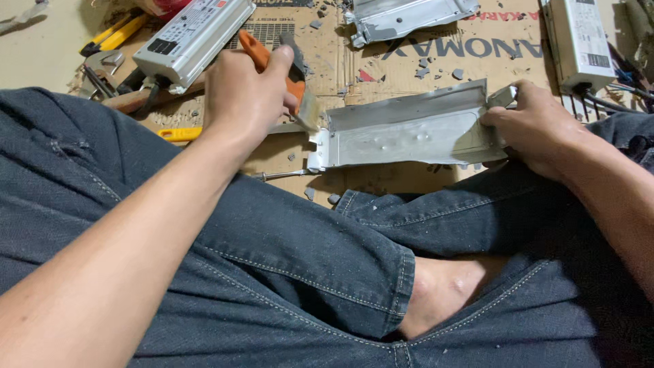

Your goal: The person sits on the floor and cleans a white metal electronic housing using a brush and a scraper. They remove debris from the surface and edges of the housing.

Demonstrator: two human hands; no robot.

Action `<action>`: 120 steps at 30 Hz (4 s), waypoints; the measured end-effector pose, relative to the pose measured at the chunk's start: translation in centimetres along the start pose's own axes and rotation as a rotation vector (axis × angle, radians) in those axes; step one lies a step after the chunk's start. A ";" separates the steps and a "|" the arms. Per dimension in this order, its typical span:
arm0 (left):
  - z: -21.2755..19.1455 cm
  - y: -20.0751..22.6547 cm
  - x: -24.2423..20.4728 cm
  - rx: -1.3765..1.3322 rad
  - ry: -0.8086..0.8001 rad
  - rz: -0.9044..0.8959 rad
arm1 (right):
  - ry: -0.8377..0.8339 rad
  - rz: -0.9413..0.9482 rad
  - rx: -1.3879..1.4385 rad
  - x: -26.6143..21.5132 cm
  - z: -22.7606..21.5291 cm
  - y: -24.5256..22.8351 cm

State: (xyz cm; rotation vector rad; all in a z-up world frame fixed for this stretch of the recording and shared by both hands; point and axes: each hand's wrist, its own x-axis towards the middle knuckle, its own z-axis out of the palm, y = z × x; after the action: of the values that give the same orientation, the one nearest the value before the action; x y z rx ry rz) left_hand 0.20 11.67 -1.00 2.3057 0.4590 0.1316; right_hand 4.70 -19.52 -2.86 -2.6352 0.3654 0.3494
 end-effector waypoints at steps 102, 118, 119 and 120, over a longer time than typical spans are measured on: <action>-9.3 -18.1 26.2 0.671 0.003 -0.331 | -0.100 -0.235 -0.540 2.0 3.4 -2.0; -7.3 -31.1 35.4 0.785 0.156 -0.553 | -0.205 -0.828 -0.423 4.4 7.8 -3.2; -7.4 -33.0 36.3 0.820 0.150 -0.508 | -0.205 -0.869 -0.422 4.5 7.9 -3.0; -7.3 -34.7 37.4 0.851 0.144 -0.460 | -0.201 -0.909 -0.423 4.6 7.8 -2.9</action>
State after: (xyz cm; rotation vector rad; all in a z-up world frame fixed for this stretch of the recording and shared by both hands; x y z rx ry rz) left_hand 23.40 52.45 -22.26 2.9241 1.3041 -0.1605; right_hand 8.46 -14.32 -9.82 -2.7807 -1.0453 0.3929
